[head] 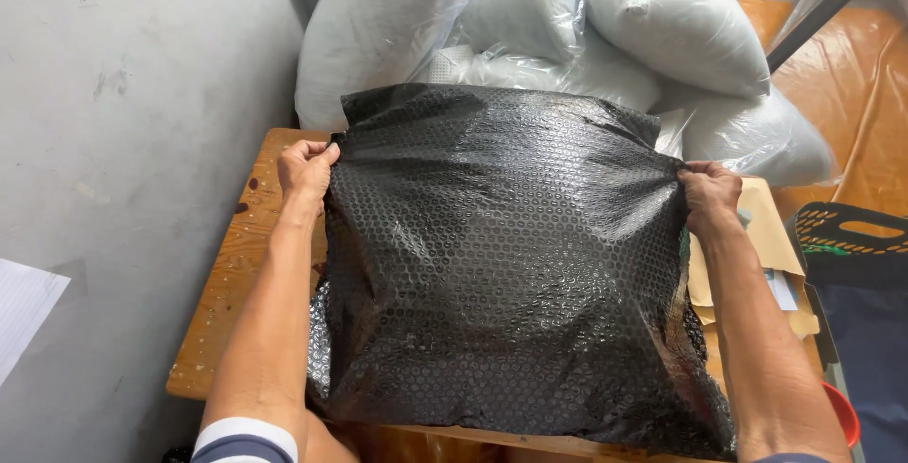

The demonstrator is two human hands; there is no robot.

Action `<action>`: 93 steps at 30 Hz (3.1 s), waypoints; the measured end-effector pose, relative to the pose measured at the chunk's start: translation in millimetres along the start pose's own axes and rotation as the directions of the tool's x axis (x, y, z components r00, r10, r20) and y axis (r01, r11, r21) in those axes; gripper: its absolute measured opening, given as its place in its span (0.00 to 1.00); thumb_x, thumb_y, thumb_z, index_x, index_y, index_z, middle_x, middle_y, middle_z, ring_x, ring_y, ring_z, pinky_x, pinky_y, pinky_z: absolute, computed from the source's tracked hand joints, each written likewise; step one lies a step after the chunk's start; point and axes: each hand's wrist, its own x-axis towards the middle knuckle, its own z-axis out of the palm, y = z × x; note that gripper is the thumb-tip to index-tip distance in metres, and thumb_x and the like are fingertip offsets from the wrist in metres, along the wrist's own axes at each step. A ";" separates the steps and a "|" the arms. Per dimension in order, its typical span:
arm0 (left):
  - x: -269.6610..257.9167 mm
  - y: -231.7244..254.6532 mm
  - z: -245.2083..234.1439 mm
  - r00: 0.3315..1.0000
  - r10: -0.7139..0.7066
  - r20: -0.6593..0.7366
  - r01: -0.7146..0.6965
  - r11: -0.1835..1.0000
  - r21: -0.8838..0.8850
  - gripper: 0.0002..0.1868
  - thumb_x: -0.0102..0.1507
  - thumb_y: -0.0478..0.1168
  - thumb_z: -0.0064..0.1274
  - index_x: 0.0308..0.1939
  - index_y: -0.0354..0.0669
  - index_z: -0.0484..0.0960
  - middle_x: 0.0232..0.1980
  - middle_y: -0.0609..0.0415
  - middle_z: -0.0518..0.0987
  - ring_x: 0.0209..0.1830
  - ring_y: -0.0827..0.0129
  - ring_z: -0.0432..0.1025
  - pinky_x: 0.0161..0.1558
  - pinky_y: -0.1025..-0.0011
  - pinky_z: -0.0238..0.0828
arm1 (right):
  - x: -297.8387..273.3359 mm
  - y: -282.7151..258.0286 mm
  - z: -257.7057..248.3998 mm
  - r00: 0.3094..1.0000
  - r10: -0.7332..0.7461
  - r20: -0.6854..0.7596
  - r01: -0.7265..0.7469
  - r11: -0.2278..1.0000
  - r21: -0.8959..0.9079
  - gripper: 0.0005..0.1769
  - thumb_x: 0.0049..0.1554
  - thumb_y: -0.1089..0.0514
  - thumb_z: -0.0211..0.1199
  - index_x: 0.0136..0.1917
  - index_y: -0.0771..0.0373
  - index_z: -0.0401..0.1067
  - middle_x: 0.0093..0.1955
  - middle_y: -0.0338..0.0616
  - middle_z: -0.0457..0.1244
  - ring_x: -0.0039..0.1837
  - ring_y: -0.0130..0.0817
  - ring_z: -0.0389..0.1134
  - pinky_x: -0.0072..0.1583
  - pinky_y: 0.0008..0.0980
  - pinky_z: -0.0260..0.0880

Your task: The person wraps a blue tote bag with black bubble wrap on a low wooden table. They fold the wrap around the bag, smooth it, and secure the edges with clear tape using a red tape dispenser. The person flips the package to wrap the other side and continues taping the seams.

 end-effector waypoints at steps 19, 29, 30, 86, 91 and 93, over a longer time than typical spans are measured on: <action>9.2 -18.7 -3.5 0.922 0.358 0.149 -0.368 0.929 0.041 0.07 0.65 0.38 0.62 0.47 0.49 0.87 0.36 0.55 0.83 0.33 0.77 0.76 0.33 0.78 0.72 | 17.8 37.4 8.6 0.977 -0.204 -0.069 0.213 0.964 0.159 0.10 0.50 0.64 0.72 0.46 0.54 0.82 0.36 0.51 0.68 0.38 0.35 0.74 0.40 0.30 0.76; 21.1 -19.7 -0.7 0.904 0.428 -0.006 -0.428 0.904 -0.018 0.07 0.62 0.39 0.67 0.44 0.48 0.89 0.31 0.58 0.81 0.29 0.81 0.75 0.29 0.81 0.71 | 6.1 21.0 -4.7 0.968 -0.200 -0.153 0.243 0.901 0.360 0.19 0.45 0.66 0.80 0.50 0.60 0.79 0.38 0.46 0.70 0.41 0.33 0.77 0.43 0.29 0.81; 16.7 -9.8 -3.2 0.904 0.428 -0.001 -0.428 0.904 -0.018 0.07 0.62 0.39 0.67 0.44 0.48 0.89 0.31 0.58 0.81 0.29 0.81 0.75 0.29 0.81 0.71 | -6.5 0.8 -9.4 0.968 -0.197 -0.157 0.242 0.901 0.360 0.19 0.45 0.66 0.80 0.50 0.60 0.79 0.38 0.46 0.70 0.41 0.33 0.77 0.43 0.29 0.81; -79.8 130.2 148.0 0.446 0.293 0.846 -0.733 0.661 0.157 0.14 0.68 0.57 0.54 0.43 0.55 0.77 0.55 0.49 0.78 0.64 0.45 0.70 0.65 0.42 0.61 | -71.8 -84.3 88.0 0.525 -0.504 0.686 0.795 0.578 -0.183 0.11 0.70 0.48 0.56 0.55 0.57 0.64 0.78 0.50 0.58 0.77 0.60 0.55 0.74 0.63 0.53; -95.0 147.6 132.8 0.452 0.223 0.864 -0.737 0.639 0.220 0.13 0.69 0.56 0.50 0.43 0.53 0.75 0.47 0.45 0.81 0.59 0.46 0.74 0.62 0.45 0.64 | -95.2 -91.8 77.3 0.529 -0.540 0.655 0.794 0.587 -0.158 0.10 0.70 0.49 0.57 0.54 0.57 0.66 0.70 0.52 0.64 0.72 0.60 0.62 0.69 0.60 0.60; -102.7 150.7 124.0 0.449 0.213 0.868 -0.737 0.637 0.226 0.13 0.70 0.55 0.49 0.43 0.52 0.74 0.47 0.43 0.82 0.58 0.45 0.75 0.61 0.46 0.65 | -109.1 -95.3 70.0 0.525 -0.549 0.650 0.800 0.579 -0.157 0.10 0.70 0.49 0.57 0.54 0.57 0.65 0.68 0.53 0.66 0.70 0.61 0.63 0.68 0.61 0.61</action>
